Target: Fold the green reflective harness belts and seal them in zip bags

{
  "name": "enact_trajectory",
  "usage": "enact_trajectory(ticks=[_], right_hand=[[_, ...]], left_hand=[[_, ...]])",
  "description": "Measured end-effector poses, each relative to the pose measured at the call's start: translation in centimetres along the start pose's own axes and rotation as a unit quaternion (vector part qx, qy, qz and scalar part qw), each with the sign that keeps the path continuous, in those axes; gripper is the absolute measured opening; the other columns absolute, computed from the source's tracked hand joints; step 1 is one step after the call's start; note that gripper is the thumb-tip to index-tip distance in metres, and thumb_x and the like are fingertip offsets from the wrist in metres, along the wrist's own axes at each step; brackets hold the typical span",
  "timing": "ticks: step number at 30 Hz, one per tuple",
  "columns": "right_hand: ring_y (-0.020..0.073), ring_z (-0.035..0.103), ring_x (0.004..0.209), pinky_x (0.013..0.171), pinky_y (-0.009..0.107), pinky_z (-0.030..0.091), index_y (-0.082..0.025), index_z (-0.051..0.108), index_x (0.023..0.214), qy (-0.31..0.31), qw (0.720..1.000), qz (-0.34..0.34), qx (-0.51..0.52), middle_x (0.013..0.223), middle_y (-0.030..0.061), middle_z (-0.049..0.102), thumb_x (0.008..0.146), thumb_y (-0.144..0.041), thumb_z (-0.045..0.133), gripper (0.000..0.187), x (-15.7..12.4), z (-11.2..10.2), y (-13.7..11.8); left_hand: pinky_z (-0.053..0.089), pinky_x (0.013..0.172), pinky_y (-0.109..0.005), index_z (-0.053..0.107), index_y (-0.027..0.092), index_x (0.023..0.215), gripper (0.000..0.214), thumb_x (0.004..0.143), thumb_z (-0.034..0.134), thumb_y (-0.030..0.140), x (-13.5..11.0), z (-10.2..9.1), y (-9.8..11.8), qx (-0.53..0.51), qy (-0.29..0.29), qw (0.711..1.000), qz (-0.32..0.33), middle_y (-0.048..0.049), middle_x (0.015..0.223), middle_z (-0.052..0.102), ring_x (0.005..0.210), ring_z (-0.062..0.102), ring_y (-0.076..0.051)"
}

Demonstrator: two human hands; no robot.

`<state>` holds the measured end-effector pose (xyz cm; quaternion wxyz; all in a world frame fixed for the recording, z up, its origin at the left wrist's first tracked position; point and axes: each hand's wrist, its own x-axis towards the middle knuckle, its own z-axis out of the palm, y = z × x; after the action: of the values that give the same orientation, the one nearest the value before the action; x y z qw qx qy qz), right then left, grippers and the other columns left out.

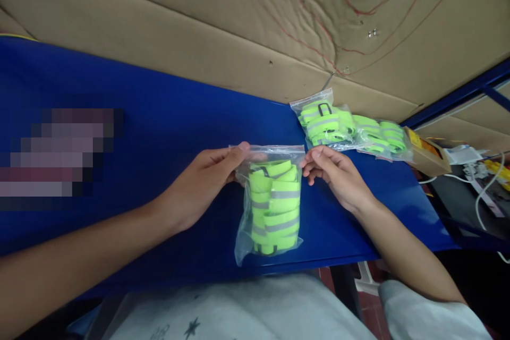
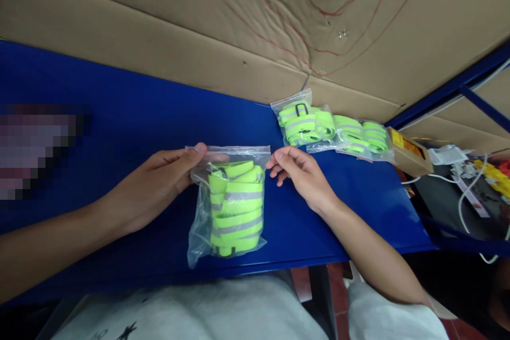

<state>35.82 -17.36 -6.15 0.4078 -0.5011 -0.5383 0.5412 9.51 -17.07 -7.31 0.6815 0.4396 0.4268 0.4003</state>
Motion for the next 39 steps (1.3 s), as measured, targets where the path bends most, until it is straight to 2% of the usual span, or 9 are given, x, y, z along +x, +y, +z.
enact_trajectory(ticks=[7, 13, 21, 24, 28, 30, 33, 36, 39], right_hand=[[0.0095, 0.059, 0.066, 0.057, 0.020, 0.050, -0.018, 0.067, 0.086, -0.015, 0.999, 0.027, -0.008, 0.074, -0.0003, 0.064, 0.088, -0.052, 0.076, 0.035, -0.1, 0.6, 0.2], [0.0088, 0.057, 0.062, 0.053, 0.019, 0.047, -0.020, 0.065, 0.081, 0.012, 0.999, 0.009, 0.028, 0.072, -0.0024, 0.065, 0.087, -0.039, 0.078, 0.024, -0.5, 0.7, 0.0], [0.0094, 0.056, 0.059, 0.049, 0.020, 0.046, -0.022, 0.062, 0.083, 0.039, 0.997, 0.011, 0.062, 0.076, -0.0032, 0.067, 0.085, -0.039, 0.079, 0.025, -0.7, 0.9, 0.1], [0.0093, 0.058, 0.062, 0.055, 0.022, 0.052, -0.023, 0.063, 0.087, 0.053, 0.997, -0.017, 0.061, 0.084, -0.0027, 0.067, 0.089, -0.041, 0.076, 0.022, -0.7, 0.6, -0.1], [0.0099, 0.060, 0.070, 0.068, 0.024, 0.056, -0.024, 0.063, 0.091, 0.070, 0.994, -0.069, 0.048, 0.091, -0.0017, 0.067, 0.094, -0.042, 0.071, 0.020, -0.3, 0.3, -0.1], [0.0107, 0.060, 0.072, 0.071, 0.026, 0.056, -0.025, 0.061, 0.091, 0.072, 0.994, -0.073, 0.037, 0.091, -0.0014, 0.066, 0.095, -0.045, 0.069, 0.022, -0.1, 0.3, 0.1], [0.0123, 0.061, 0.079, 0.078, 0.027, 0.055, -0.026, 0.062, 0.094, 0.063, 0.995, -0.070, 0.021, 0.094, -0.0005, 0.066, 0.095, -0.049, 0.068, 0.024, 0.0, 0.4, 0.3], [0.0148, 0.064, 0.097, 0.091, 0.029, 0.055, -0.029, 0.064, 0.106, 0.020, 0.996, -0.084, 0.019, 0.107, 0.0010, 0.067, 0.093, -0.052, 0.071, 0.027, -0.4, 0.7, 0.4], [0.0177, 0.061, 0.118, 0.102, 0.030, 0.052, -0.034, 0.059, 0.126, -0.052, 0.994, -0.096, 0.021, 0.130, 0.0029, 0.064, 0.087, -0.054, 0.077, 0.048, -1.1, 1.2, 0.5]], left_hand=[[0.055, 0.089, -0.035, 0.083, 0.020, 0.103, 0.049, 0.087, 0.071, 0.065, -0.2, 0.1, -0.1, 0.010, -0.033, 0.999, -0.016, -0.0096, 0.107, 0.079, 0.098, 0.070, -0.024], [0.054, 0.096, -0.037, 0.083, 0.021, 0.106, 0.048, 0.089, 0.069, 0.064, -0.4, 0.4, -0.1, 0.008, -0.045, 0.999, -0.022, -0.0087, 0.106, 0.080, 0.100, 0.070, -0.024], [0.052, 0.103, -0.038, 0.078, 0.019, 0.119, 0.052, 0.095, 0.062, 0.062, -0.4, 0.4, -0.1, 0.003, -0.074, 0.997, -0.018, -0.0112, 0.123, 0.076, 0.119, 0.067, -0.028], [0.054, 0.102, -0.036, 0.065, 0.025, 0.139, 0.062, 0.087, 0.074, 0.058, -0.4, 0.6, 0.0, -0.001, -0.109, 0.994, -0.014, -0.0091, 0.137, 0.070, 0.131, 0.062, -0.029], [0.057, 0.103, -0.039, 0.030, 0.033, 0.160, 0.111, 0.070, 0.094, 0.037, -0.5, 0.5, -0.5, 0.005, -0.171, 0.984, -0.052, -0.0117, 0.142, 0.065, 0.130, 0.065, -0.031], [0.056, 0.105, -0.041, 0.021, 0.034, 0.162, 0.118, 0.069, 0.094, 0.032, -0.5, 0.3, -1.0, 0.021, -0.173, 0.984, -0.049, -0.0131, 0.144, 0.064, 0.128, 0.066, -0.030], [0.056, 0.108, -0.040, 0.023, 0.034, 0.159, 0.113, 0.071, 0.093, 0.032, -0.5, 0.3, -1.6, 0.014, -0.155, 0.987, -0.038, -0.0127, 0.146, 0.062, 0.131, 0.065, -0.029], [0.057, 0.107, -0.038, 0.034, 0.031, 0.153, 0.101, 0.071, 0.093, 0.033, -0.6, 0.7, -1.6, -0.019, -0.151, 0.988, -0.026, -0.0125, 0.149, 0.060, 0.133, 0.063, -0.029], [0.059, 0.101, -0.035, 0.048, 0.026, 0.144, 0.084, 0.073, 0.092, 0.034, -0.8, 1.1, -1.3, -0.021, -0.144, 0.989, -0.003, -0.0123, 0.144, 0.064, 0.129, 0.066, -0.029]])
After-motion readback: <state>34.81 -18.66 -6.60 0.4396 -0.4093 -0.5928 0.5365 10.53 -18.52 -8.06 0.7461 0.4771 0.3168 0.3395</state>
